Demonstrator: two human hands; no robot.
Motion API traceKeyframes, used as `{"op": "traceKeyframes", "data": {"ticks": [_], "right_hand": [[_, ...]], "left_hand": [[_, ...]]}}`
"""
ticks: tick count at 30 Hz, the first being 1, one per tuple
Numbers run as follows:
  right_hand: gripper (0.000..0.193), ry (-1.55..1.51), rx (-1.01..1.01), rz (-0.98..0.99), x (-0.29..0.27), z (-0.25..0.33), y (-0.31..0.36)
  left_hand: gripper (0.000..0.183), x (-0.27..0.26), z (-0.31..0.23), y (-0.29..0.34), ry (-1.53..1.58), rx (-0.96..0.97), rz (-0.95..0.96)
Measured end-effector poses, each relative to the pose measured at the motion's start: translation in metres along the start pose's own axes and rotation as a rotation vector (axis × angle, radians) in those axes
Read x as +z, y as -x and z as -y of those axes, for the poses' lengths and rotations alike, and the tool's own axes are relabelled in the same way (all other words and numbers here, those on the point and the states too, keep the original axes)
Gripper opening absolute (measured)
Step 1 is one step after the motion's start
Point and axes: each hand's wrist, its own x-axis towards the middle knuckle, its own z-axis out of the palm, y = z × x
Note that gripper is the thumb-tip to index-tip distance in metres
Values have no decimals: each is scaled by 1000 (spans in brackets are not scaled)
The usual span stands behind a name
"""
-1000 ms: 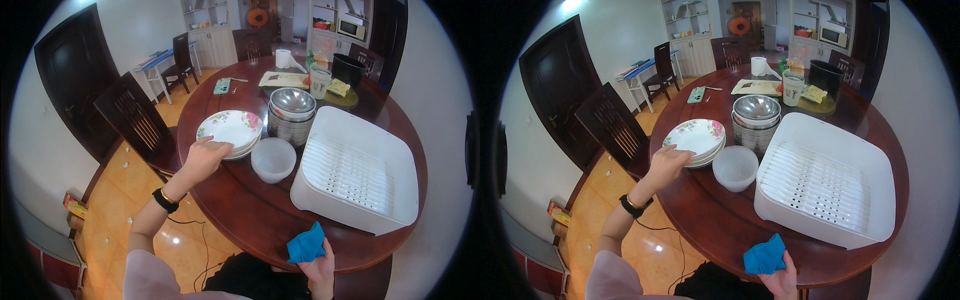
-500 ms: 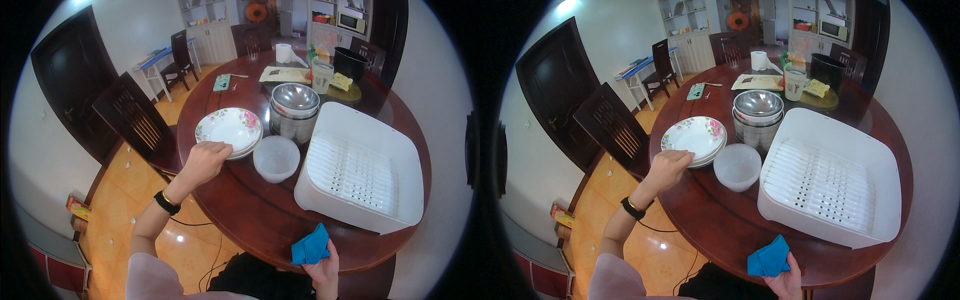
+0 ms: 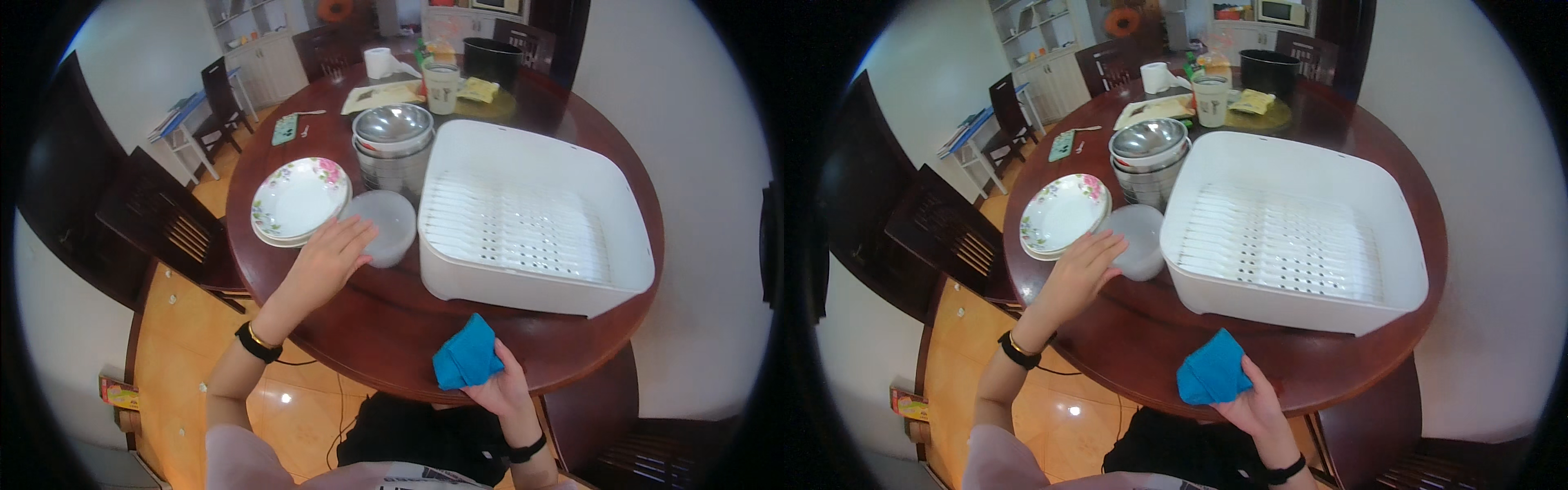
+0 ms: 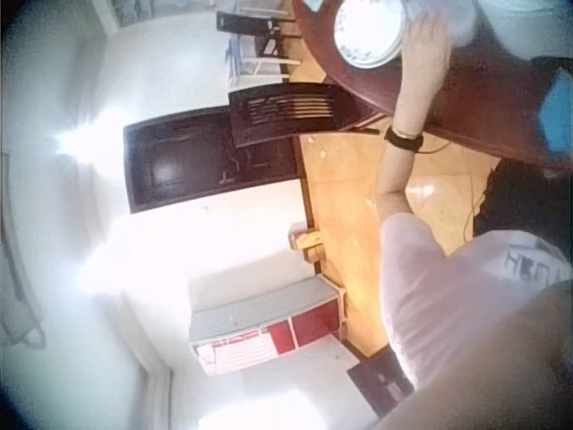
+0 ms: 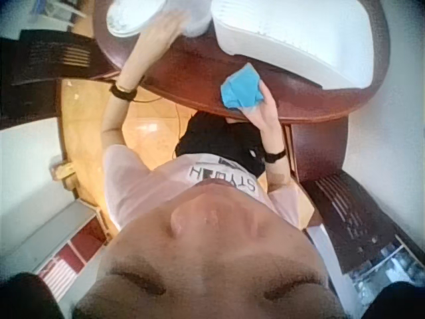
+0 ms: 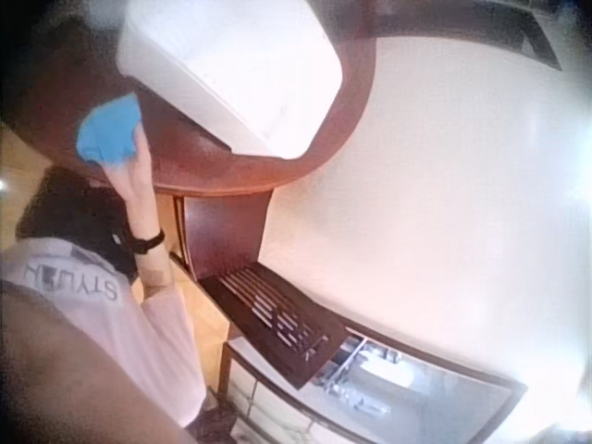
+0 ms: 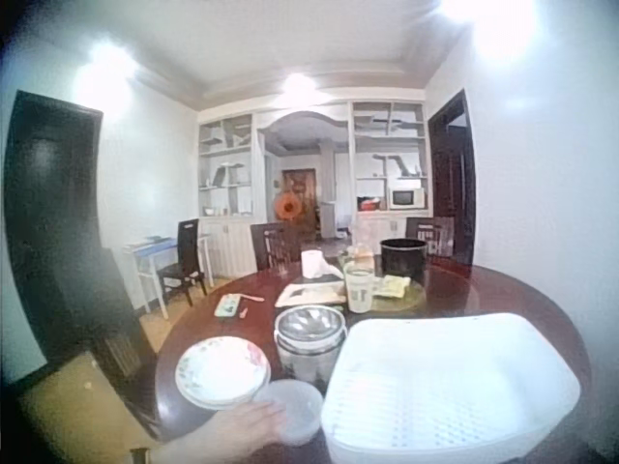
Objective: The person dries multiple metal bowls and ceramic plates with a blue cloth, wiping both interior and exterior surfaces. Each item is then placed into a white dish rack on a wooden dining table.
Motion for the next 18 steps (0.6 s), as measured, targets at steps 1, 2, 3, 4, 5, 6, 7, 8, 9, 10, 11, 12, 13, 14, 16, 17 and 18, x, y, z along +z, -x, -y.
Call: {"op": "traceKeyframes", "data": {"ticks": [1, 2, 3, 4, 5, 6, 7, 8, 9, 10, 11, 12, 13, 14, 16, 17, 18], "right_hand": [[53, 0, -1, 7, -2, 0, 0], [53, -6, -11, 1, -1, -1, 0], [53, 18, -16, 6, -1, -2, 2], [53, 44, -19, 11, 0, -2, 4], [53, 63, -22, 23, -1, -4, 5], [53, 76, -34, 40, -4, -6, 5], [53, 89, -44, 58, -7, -8, 5], [53, 103, -54, 76, -9, -9, 5], [53, 95, -51, 83, -10, -8, 5], [54, 78, -41, 89, -11, -8, 4], [54, 68, -38, 96, -10, -7, 3], [54, 82, -50, 103, -8, -8, 4], [54, 80, -54, 97, -8, -9, 5], [54, 80, -57, 96, -7, -10, 5], [54, 102, -62, 93, -7, -11, 6], [53, 123, -64, 90, -9, -11, 5], [53, 144, -68, 87, -10, -11, 5]], "left_hand": [[35, 5, -1, -4, 23, -11, 14], [34, 7, -2, -7, 38, -24, 28], [31, 9, -1, -9, 57, -40, 79], [29, 10, 1, -9, 75, -57, 131], [27, 10, 3, -9, 85, -69, 188], [25, 10, 2, -9, 93, -65, 189], [23, 11, 1, -8, 100, -62, 190], [21, 10, -1, -7, 107, -59, 191], [19, 9, -3, -5, 120, -51, 184], [18, 5, -7, -1, 132, -46, 187], [17, 3, -10, 0, 144, -38, 183], [16, 0, -13, 2, 155, -35, 194], [16, -2, -16, 5, 166, -33, 205], [16, -5, -17, 7, 172, -32, 211], [15, -6, -18, 8, 155, -13, 168], [15, -6, -18, 9, 147, -3, 147], [15, -6, -17, 9, 148, -6, 150]]}}
